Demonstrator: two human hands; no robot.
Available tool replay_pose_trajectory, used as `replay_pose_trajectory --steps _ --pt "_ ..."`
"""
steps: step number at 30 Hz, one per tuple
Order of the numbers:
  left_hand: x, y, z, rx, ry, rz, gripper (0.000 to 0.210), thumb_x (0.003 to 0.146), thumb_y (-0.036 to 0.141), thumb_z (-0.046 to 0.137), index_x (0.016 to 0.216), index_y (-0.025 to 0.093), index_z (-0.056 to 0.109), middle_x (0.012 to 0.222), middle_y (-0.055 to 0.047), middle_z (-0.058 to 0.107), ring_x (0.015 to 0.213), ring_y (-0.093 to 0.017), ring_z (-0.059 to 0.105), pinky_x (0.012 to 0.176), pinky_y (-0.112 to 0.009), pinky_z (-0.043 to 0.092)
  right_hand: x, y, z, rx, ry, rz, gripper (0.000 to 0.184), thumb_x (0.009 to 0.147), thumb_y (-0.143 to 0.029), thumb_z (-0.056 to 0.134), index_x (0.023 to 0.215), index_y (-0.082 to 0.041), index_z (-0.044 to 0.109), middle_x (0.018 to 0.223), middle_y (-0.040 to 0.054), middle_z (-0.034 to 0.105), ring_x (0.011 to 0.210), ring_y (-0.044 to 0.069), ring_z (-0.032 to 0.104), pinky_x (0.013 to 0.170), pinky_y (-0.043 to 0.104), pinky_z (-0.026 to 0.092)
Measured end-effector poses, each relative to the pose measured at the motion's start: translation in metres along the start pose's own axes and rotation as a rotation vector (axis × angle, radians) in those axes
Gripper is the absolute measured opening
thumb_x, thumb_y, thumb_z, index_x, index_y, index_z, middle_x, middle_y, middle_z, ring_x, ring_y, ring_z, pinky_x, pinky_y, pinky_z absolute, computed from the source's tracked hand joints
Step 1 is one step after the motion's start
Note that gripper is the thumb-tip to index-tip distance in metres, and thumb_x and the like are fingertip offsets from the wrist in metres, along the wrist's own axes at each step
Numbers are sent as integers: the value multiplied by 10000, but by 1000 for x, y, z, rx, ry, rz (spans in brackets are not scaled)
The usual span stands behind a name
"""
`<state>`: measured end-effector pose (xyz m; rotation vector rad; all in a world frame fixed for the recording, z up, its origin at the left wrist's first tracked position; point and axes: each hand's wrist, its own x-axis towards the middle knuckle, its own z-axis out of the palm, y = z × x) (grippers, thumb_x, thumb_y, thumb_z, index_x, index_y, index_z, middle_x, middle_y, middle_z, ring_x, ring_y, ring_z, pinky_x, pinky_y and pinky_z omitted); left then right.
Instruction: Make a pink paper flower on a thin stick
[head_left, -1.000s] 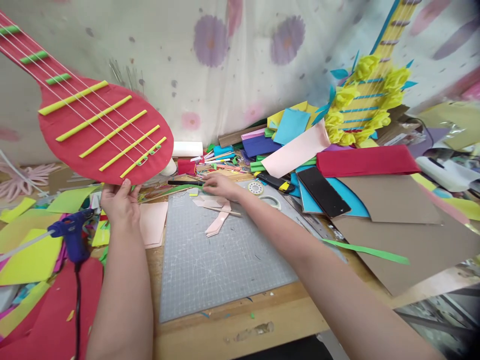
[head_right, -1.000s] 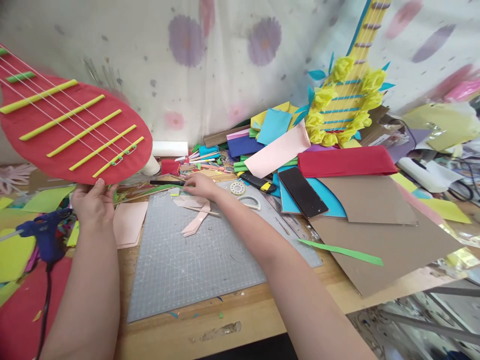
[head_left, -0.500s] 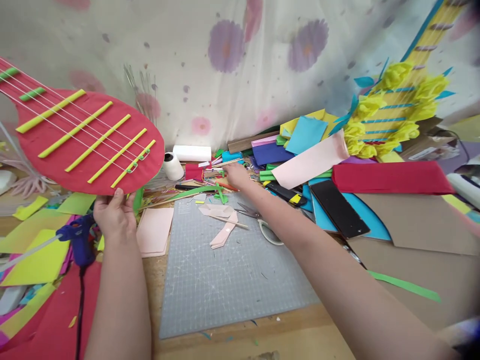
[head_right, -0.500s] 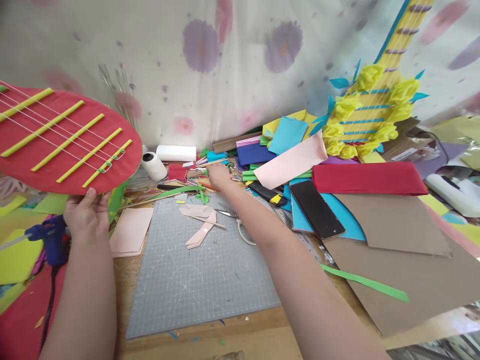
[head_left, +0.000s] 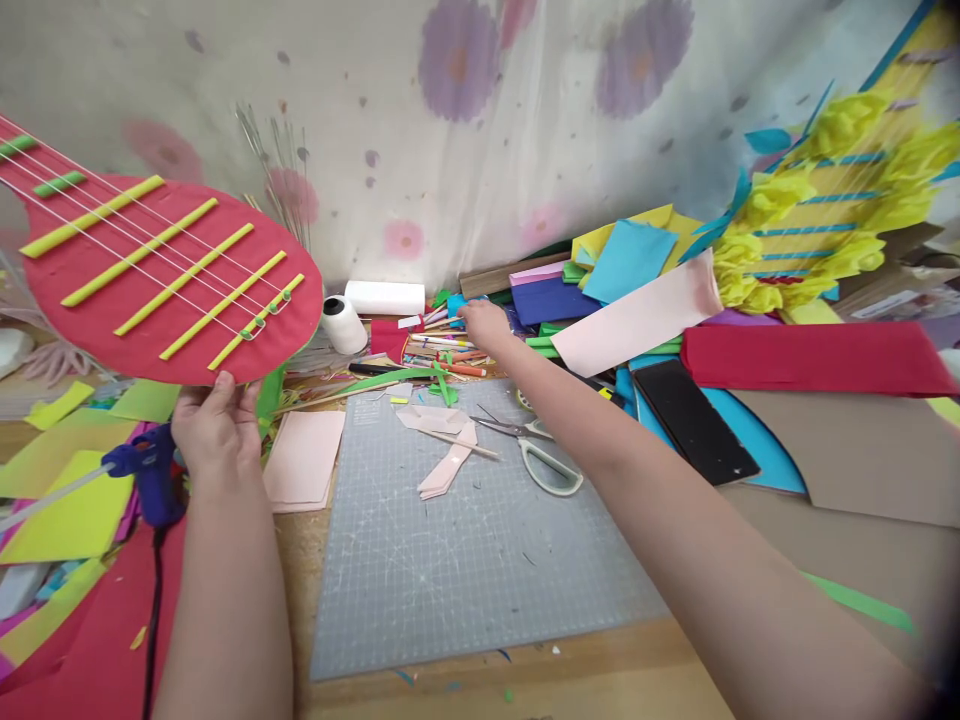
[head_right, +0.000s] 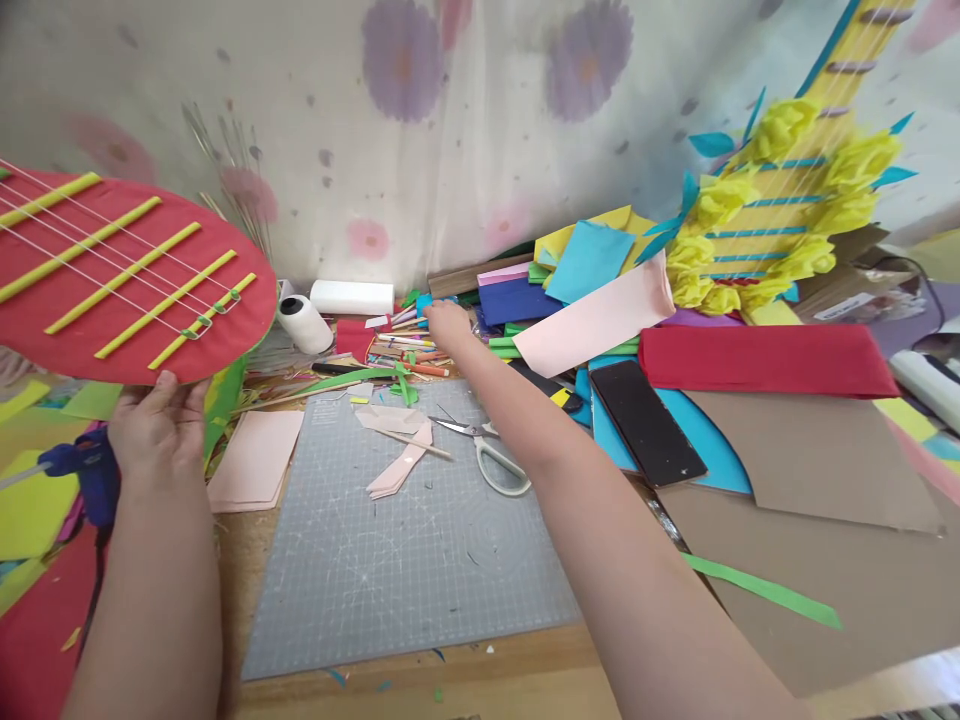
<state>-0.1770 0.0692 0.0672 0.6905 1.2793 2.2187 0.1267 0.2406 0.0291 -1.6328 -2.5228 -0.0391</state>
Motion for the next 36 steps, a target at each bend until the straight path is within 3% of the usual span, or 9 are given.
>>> replay_pose_trajectory --steps 7,14,21,24,28,32,36 --pt "1 0 0 -25 22 -25 269 539 36 635 767 167 576 795 34 666 708 -94 628 750 -298 551 20 -17 0 -122 -34 -121 327 840 -120 376 1084 -96 593 1127 201 567 1099 284 482 894 386 394" --pt "-7 -1 9 -33 -23 -58 272 537 58 662 774 159 574 800 22 665 686 -91 627 630 -230 556 9 -14 -12 -117 -92 -159 313 803 -176 481 1104 -184 565 1123 138 590 994 259 575 779 341 460" --pt "-9 3 13 -94 -35 -77 289 547 17 639 796 148 571 783 23 657 676 -103 631 618 -254 559 -1 -9 -16 29 -124 -20 197 792 -214 499 960 -217 601 1057 76 625 909 205 594 729 284 447" --pt "-10 6 15 -92 -39 -83 291 556 22 643 806 151 568 799 18 655 678 -101 631 621 -255 557 -1 -11 -16 76 -116 23 211 756 -267 570 955 -210 608 1092 80 607 970 214 564 739 277 439" --pt "-12 8 17 -97 -51 -88 280 558 26 655 790 153 562 805 20 652 661 -95 626 620 -253 555 -1 -12 -19 177 -190 41 243 726 -358 625 908 -200 651 978 52 654 913 182 574 727 241 415" --pt "-12 6 18 -117 -81 -92 248 577 19 634 775 147 557 830 5 659 703 -99 629 669 -275 561 -10 -12 -25 295 -126 61 235 812 -324 521 920 -178 670 935 36 678 835 140 586 677 209 386" --pt "-14 5 21 -103 -93 -114 245 599 20 613 790 162 556 858 16 663 728 -86 626 717 -279 559 -30 -13 -28 270 -127 45 218 811 -251 499 923 -171 669 939 35 685 812 139 588 672 207 376"
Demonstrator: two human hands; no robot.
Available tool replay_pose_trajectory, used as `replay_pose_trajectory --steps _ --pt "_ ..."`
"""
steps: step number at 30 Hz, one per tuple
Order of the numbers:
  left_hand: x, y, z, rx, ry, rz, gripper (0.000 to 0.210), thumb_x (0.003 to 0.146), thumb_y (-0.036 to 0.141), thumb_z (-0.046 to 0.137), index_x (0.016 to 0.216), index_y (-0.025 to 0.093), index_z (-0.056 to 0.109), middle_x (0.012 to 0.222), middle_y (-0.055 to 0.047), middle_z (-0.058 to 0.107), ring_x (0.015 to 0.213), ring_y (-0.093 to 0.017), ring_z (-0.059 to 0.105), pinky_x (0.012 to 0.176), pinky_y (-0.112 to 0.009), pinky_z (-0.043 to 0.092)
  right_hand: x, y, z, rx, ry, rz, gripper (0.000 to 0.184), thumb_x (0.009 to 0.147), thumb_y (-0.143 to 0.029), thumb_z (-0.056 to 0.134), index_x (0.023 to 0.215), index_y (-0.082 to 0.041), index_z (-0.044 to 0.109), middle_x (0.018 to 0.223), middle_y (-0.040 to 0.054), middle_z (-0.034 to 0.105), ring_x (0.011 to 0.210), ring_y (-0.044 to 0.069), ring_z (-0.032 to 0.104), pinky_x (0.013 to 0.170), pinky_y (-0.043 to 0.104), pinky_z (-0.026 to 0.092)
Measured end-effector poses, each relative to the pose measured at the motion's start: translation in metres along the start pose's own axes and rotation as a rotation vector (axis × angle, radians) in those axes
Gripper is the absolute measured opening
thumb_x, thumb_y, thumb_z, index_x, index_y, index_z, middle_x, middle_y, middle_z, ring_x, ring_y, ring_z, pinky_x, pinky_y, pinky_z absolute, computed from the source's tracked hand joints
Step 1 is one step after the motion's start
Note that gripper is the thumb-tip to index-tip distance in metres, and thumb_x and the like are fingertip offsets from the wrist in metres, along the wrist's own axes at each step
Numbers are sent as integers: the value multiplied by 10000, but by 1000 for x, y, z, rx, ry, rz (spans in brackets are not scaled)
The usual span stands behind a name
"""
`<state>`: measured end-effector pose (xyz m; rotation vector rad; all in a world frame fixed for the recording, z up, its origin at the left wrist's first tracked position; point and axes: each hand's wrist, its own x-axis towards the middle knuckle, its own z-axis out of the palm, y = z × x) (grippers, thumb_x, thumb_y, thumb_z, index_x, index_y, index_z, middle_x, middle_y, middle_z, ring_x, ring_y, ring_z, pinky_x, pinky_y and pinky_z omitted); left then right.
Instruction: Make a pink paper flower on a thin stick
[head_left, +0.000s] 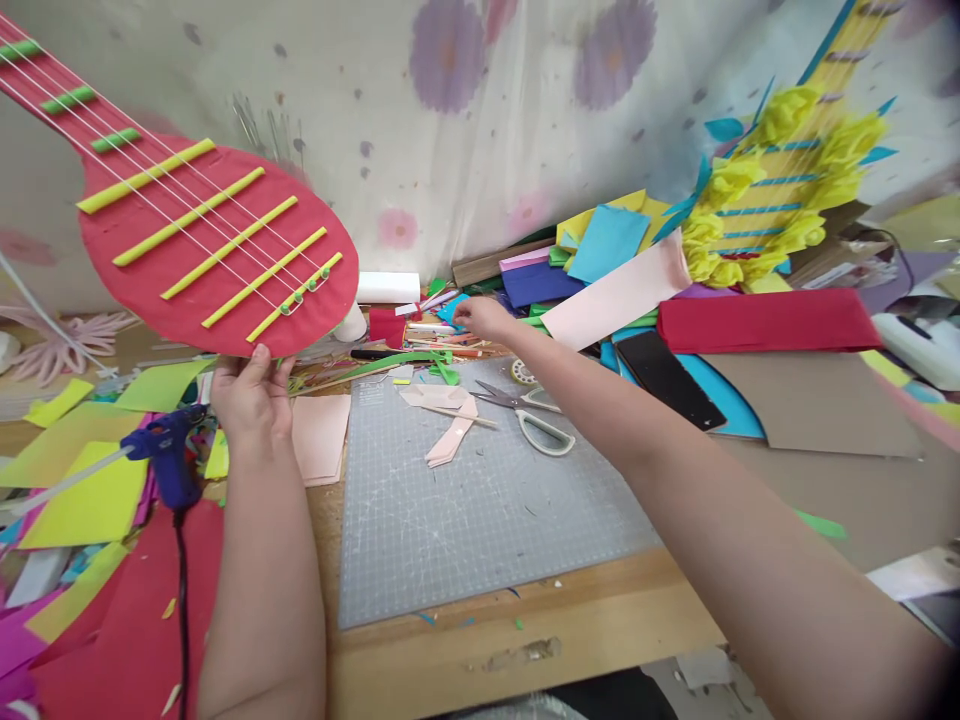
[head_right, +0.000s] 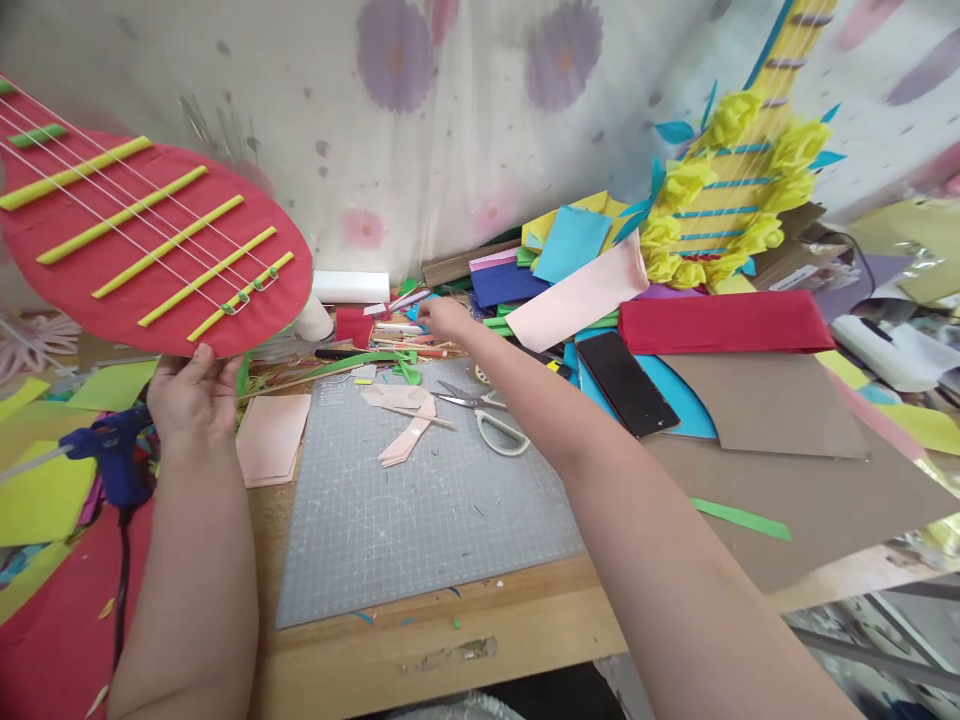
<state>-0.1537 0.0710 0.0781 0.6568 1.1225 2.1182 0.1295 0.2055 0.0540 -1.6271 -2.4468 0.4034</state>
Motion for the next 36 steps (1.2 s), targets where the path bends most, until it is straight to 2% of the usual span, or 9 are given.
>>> replay_pose_trajectory --steps 6,9,15,20,26,29,32,34,36 --pt "-6 3 6 9 -39 0 249 615 5 590 808 160 557 900 4 666 723 -84 627 716 -287 555 -35 7 12 -1 47 -26 245 810 -195 465 961 -196 657 1005 28 670 886 158 575 725 225 396" --pt "-8 2 9 -11 -67 -9 239 608 8 603 789 156 554 882 4 671 720 -93 629 701 -288 556 -49 13 22 -70 50 -28 253 813 -166 454 981 -178 643 1028 64 651 915 172 565 758 242 398" --pt "-16 -5 18 -25 -105 -42 284 578 35 653 815 170 574 869 18 666 720 -105 630 678 -293 563 -56 13 33 -193 76 20 236 832 -141 430 996 -134 599 1032 129 614 932 207 560 791 286 395" --pt "-28 -19 29 45 -202 -73 297 574 160 730 836 204 596 950 0 671 770 -109 634 674 -244 561 -63 12 20 -96 129 103 181 808 -136 452 929 -158 584 973 104 630 878 209 573 735 281 399" --pt "-47 -49 37 96 -384 -216 286 584 186 740 836 209 606 961 -2 678 830 -141 647 738 -281 564 -117 29 0 119 306 298 167 816 -139 414 911 -145 551 911 103 633 843 202 567 724 287 395" --pt "-54 -57 39 86 -420 -306 262 586 140 727 814 196 609 885 4 686 773 -128 644 729 -282 568 -149 26 5 272 251 342 187 834 -186 396 970 -144 517 877 78 628 745 169 562 654 264 392" --pt "-53 -54 40 69 -396 -286 239 593 125 713 792 199 604 879 14 689 757 -112 643 704 -257 571 -168 12 18 302 111 304 223 864 -324 393 960 -175 528 823 44 625 700 153 554 605 245 364" --pt "-49 -47 39 61 -367 -232 229 597 133 710 784 198 594 909 9 689 772 -115 646 692 -251 571 -173 1 26 280 21 259 354 791 -511 495 951 -200 552 800 24 627 678 154 551 569 239 335" --pt "-42 -41 36 48 -326 -175 217 610 139 700 788 188 586 925 0 689 768 -113 647 689 -251 572 -174 -7 30 234 -19 230 431 700 -596 570 911 -220 588 789 14 631 704 161 556 563 232 316"
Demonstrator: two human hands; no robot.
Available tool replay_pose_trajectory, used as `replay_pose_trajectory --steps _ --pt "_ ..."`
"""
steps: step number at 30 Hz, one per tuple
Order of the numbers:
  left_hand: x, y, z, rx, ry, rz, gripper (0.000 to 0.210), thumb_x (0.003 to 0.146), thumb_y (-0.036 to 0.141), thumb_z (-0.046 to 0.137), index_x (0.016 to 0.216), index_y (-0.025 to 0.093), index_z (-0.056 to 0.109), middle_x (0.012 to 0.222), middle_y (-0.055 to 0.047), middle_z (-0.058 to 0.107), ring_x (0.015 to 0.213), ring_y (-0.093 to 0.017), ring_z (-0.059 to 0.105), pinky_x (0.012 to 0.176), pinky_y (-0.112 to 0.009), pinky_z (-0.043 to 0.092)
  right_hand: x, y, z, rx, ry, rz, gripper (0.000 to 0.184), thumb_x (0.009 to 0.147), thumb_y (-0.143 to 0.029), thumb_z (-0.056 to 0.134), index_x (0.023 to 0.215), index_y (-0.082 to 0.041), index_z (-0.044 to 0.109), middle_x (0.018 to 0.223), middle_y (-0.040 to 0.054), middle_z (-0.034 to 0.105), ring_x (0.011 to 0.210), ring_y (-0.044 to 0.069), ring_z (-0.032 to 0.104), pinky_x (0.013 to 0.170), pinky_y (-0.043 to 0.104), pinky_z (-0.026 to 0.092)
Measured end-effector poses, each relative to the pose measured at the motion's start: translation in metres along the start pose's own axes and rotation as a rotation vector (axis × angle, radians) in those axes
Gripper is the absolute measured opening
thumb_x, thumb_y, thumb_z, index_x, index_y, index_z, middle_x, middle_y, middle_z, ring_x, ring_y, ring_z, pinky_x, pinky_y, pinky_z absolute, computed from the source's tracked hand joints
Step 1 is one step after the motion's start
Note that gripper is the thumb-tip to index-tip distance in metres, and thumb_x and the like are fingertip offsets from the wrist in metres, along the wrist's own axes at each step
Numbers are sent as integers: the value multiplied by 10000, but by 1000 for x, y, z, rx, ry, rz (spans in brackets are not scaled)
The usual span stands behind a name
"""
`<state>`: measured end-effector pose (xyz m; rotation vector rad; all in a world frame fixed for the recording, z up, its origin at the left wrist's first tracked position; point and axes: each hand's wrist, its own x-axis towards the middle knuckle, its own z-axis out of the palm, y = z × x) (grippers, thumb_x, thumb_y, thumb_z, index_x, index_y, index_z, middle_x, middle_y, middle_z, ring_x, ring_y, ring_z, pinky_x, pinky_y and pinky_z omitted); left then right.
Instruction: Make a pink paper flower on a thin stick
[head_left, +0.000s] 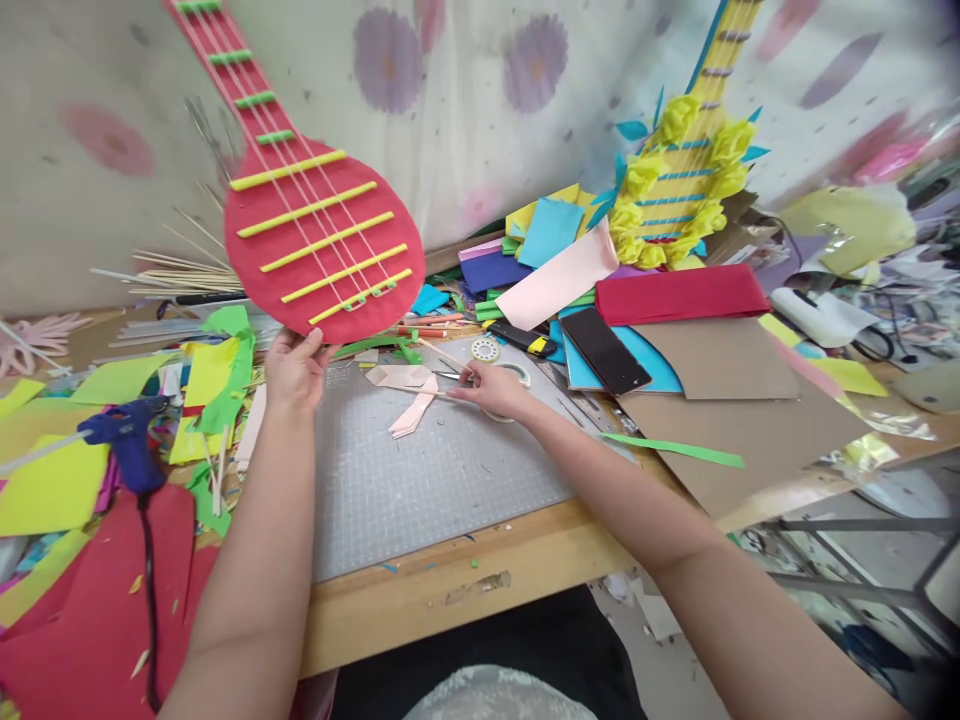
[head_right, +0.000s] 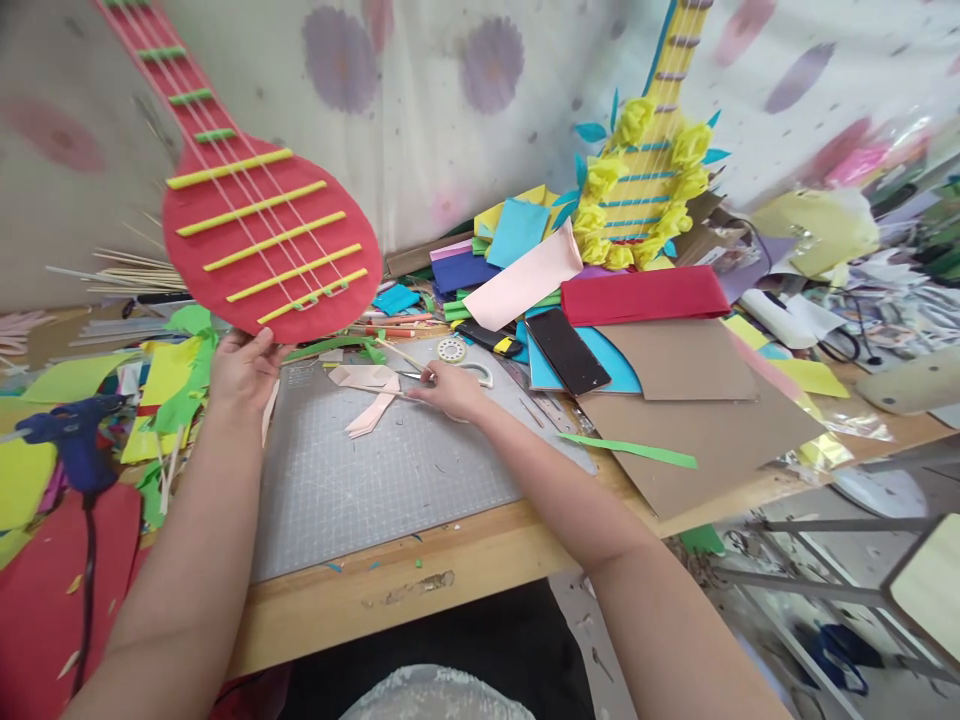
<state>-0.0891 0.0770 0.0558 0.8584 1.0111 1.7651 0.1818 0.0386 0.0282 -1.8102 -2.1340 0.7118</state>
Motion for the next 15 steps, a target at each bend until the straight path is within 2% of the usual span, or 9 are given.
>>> replay_pose_trajectory --steps 2,6,8,11,13,15 --pt "5 5 -7 15 19 43 199 636 143 685 799 191 581 929 2 689 777 -108 647 702 -247 571 0 -4 3 -52 -20 -28 412 665 -591 612 876 -237 623 804 8 639 733 163 559 575 229 311" --pt "12 9 -17 26 21 86 187 675 125 654 817 218 575 934 24 686 848 -113 647 767 -266 564 10 -5 -3 -83 -48 -81 252 722 -466 608 816 -240 668 762 2 639 719 147 556 595 228 315" --pt "13 10 -19 6 27 83 181 675 115 651 809 211 575 932 18 685 860 -118 647 778 -272 561 22 -1 -9 -40 -24 -77 244 739 -447 591 816 -231 672 747 4 636 713 147 555 598 231 326" --pt "11 10 -18 -26 28 74 191 657 112 664 802 193 572 925 8 686 845 -122 647 763 -274 563 48 5 -18 36 132 -11 316 722 -462 605 911 -214 653 793 16 640 743 164 565 645 248 364" --pt "9 9 -16 -31 9 51 209 640 116 679 803 194 572 920 11 687 825 -118 647 755 -273 565 63 9 -20 132 275 86 557 663 -533 642 1106 -206 558 875 38 639 784 189 572 683 274 392" --pt "5 4 -12 -24 -21 9 226 625 129 692 807 199 577 921 14 688 808 -115 649 748 -271 566 70 12 -18 258 405 214 543 743 -577 530 1116 -183 509 846 57 630 766 202 575 696 306 407"
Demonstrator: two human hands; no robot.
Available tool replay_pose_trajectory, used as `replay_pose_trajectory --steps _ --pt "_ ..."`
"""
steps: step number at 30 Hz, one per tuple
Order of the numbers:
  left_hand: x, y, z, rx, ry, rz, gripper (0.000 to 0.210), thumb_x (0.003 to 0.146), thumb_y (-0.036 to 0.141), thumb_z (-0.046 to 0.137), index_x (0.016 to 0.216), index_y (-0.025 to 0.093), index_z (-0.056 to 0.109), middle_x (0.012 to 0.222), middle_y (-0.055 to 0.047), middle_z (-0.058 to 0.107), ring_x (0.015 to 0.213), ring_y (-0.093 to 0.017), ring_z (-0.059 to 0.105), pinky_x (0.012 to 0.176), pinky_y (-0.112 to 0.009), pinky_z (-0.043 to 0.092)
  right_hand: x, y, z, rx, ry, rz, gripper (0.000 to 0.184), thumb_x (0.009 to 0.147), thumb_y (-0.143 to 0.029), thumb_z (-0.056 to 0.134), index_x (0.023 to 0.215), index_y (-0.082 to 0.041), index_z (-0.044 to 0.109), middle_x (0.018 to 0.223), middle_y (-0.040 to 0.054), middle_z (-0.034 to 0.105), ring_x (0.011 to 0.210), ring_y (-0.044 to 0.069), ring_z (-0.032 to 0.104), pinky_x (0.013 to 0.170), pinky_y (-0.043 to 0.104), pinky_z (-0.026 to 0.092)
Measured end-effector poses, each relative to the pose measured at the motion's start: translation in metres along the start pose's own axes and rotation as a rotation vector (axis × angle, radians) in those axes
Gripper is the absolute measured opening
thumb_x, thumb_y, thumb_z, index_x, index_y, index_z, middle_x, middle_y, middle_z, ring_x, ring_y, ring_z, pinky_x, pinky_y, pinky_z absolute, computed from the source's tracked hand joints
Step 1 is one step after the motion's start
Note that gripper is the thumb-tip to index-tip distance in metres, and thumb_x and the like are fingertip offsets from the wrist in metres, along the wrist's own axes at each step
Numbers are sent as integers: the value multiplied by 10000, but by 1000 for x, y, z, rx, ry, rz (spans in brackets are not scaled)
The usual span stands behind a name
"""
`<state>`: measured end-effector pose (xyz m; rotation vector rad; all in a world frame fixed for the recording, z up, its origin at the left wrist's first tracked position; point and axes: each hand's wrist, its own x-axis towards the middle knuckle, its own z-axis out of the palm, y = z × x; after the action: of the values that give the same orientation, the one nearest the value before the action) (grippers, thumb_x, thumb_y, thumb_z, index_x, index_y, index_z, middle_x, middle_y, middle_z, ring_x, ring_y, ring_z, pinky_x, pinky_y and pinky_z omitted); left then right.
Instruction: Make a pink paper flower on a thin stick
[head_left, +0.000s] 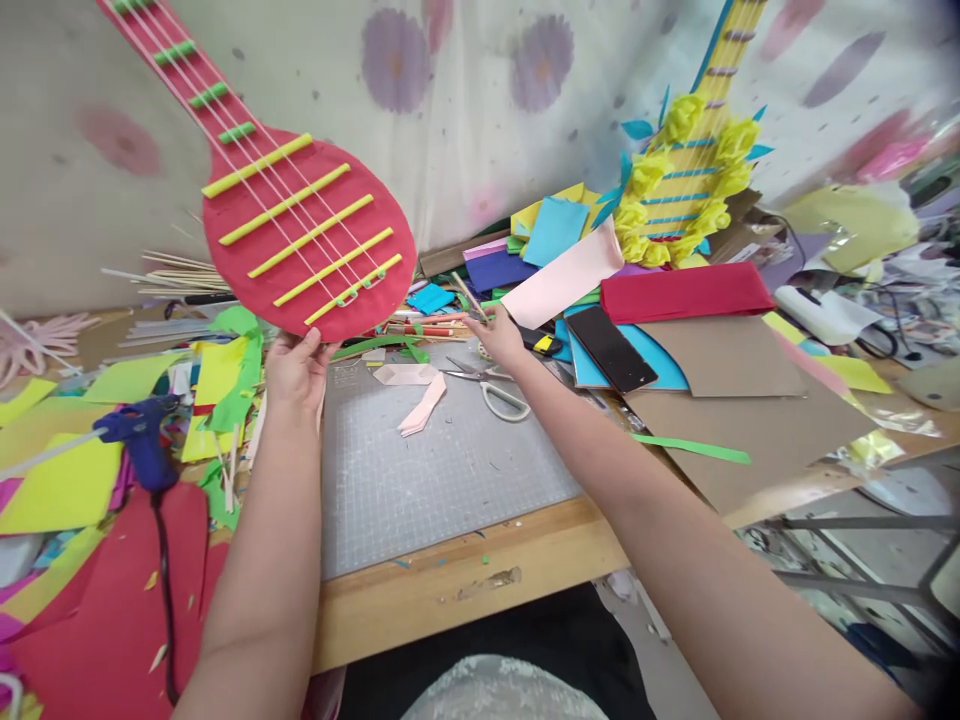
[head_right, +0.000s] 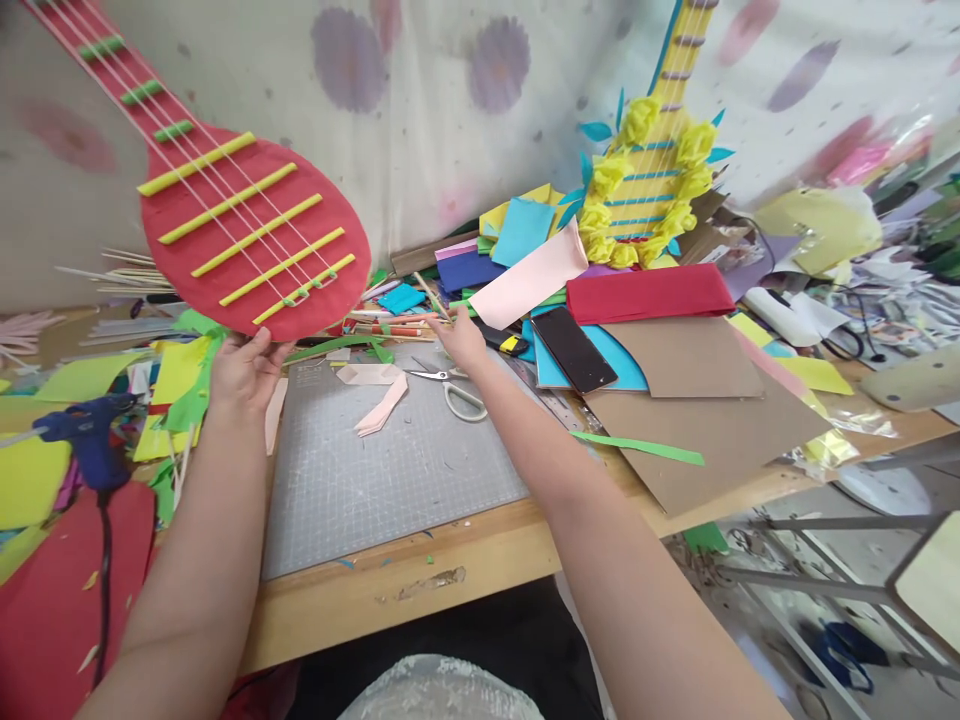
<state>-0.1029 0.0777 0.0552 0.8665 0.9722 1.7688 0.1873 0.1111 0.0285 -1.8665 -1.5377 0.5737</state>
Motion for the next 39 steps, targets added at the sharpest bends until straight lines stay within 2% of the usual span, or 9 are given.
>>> replay_pose_trajectory --steps 4,7,11,22,27,30,34,36,39 --pt "-7 -22 9 36 -87 -110 298 582 156 726 841 201 584 910 2 691 773 -128 658 699 -265 574 -13 16 4 84 122 56 413 883 -518 270 1016 -192 487 844 62 618 784 202 567 723 325 407" --pt "-9 -43 17 55 -178 -194 376 524 145 757 847 194 571 882 -4 689 740 -133 655 685 -278 577 -28 27 2 142 196 38 385 885 -507 257 967 -197 470 853 57 617 771 190 566 700 289 400" --pt "-1 -65 28 113 -194 -238 385 510 99 733 845 174 558 888 -25 671 728 -136 645 683 -316 575 -38 33 0 85 170 -1 388 894 -494 210 977 -205 454 912 67 618 809 180 579 688 256 400" --pt "31 -86 46 320 -13 -201 284 570 22 611 813 147 534 822 -40 656 774 -165 652 816 -417 520 -36 33 3 11 111 -63 341 895 -322 244 1183 -173 351 909 82 641 819 206 612 706 292 416" --pt "24 -79 49 458 91 -51 473 574 0 600 1015 139 499 1109 -139 603 969 -179 620 916 -360 461 -27 34 -2 -39 158 -85 384 887 -246 222 1248 -155 314 885 76 644 781 200 610 751 317 420" --pt "11 -68 43 607 125 94 511 602 28 594 1088 145 489 1216 -154 537 1077 -192 564 955 -349 429 -26 34 -7 -9 158 -108 374 878 -218 194 1183 -174 406 854 52 639 801 178 600 769 297 417" --pt "-22 -54 26 740 -71 211 328 714 121 511 1036 160 555 1102 -117 606 1005 -191 595 936 -371 440 -49 30 -4 58 75 -179 375 840 -175 190 1000 -179 529 947 56 628 867 148 582 787 272 420" --pt "-42 -52 16 806 -250 197 303 762 177 478 1048 175 575 1093 -110 621 1030 -204 588 959 -399 420 -68 26 2 38 5 -247 331 820 -204 300 1084 -160 495 1012 72 619 880 156 578 802 286 424" --pt "-66 -55 0 991 -441 250 355 774 232 501 1122 195 564 1275 -114 534 1225 -238 454 1065 -440 287 -91 23 10 -120 -48 -472 450 757 -210 464 1197 -122 438 1148 116 575 1084 205 497 930 330 370"
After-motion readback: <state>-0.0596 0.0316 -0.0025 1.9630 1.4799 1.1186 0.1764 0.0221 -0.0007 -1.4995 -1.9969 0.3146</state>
